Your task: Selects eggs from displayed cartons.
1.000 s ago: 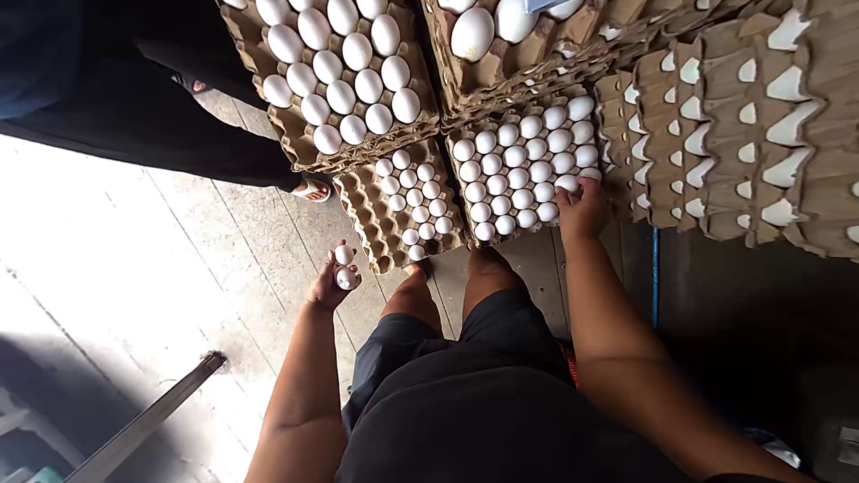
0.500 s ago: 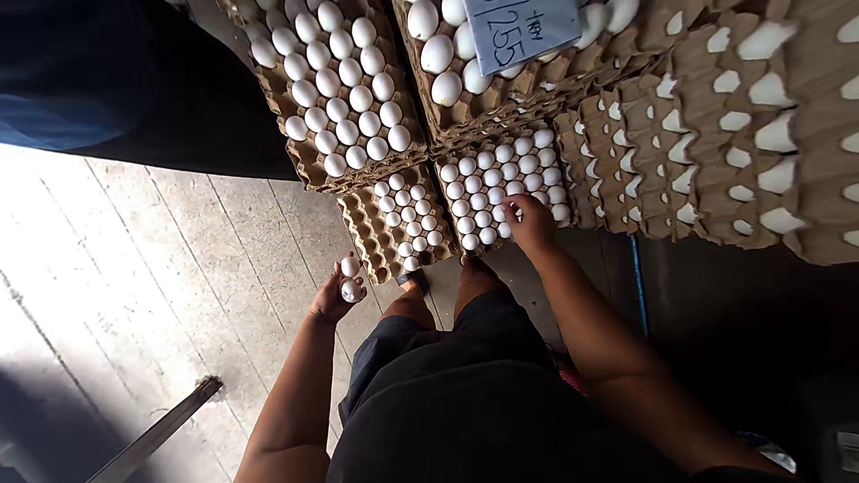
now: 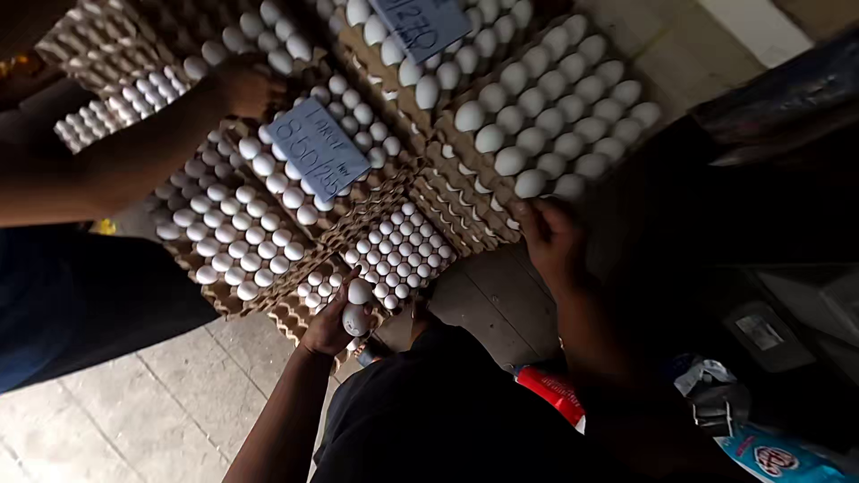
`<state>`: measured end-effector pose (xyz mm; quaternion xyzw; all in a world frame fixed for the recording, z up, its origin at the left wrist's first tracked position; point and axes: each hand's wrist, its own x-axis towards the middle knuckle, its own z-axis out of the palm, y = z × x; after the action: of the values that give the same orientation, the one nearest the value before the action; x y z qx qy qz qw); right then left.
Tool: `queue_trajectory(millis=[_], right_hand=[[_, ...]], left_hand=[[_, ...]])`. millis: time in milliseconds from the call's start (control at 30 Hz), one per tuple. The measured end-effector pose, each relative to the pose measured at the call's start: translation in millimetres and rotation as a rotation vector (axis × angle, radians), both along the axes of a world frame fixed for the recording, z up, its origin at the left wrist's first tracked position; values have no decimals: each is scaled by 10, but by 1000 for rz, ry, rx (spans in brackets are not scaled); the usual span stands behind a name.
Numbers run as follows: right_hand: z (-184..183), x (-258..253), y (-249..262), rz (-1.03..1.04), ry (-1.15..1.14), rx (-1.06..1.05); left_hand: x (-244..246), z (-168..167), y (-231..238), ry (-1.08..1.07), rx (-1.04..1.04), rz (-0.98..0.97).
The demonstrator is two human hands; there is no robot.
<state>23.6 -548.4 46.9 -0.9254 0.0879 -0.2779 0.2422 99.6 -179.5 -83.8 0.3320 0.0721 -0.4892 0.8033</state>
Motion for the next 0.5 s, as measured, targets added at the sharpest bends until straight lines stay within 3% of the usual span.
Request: queue_trajectory(millis=[67, 233, 333, 500], right_hand=[[303, -33, -500, -162, 43, -5], [793, 126, -1692, -608, 398, 88], [626, 159, -2261, -743, 513, 397], [71, 166, -2683, -650, 438, 797]], left_hand=[[161, 263, -460, -20, -79, -79], [482, 841, -1509, -37, -184, -213], [656, 1026, -1933, -53, -184, -230], [881, 1135, -2296, -9, -150, -210]])
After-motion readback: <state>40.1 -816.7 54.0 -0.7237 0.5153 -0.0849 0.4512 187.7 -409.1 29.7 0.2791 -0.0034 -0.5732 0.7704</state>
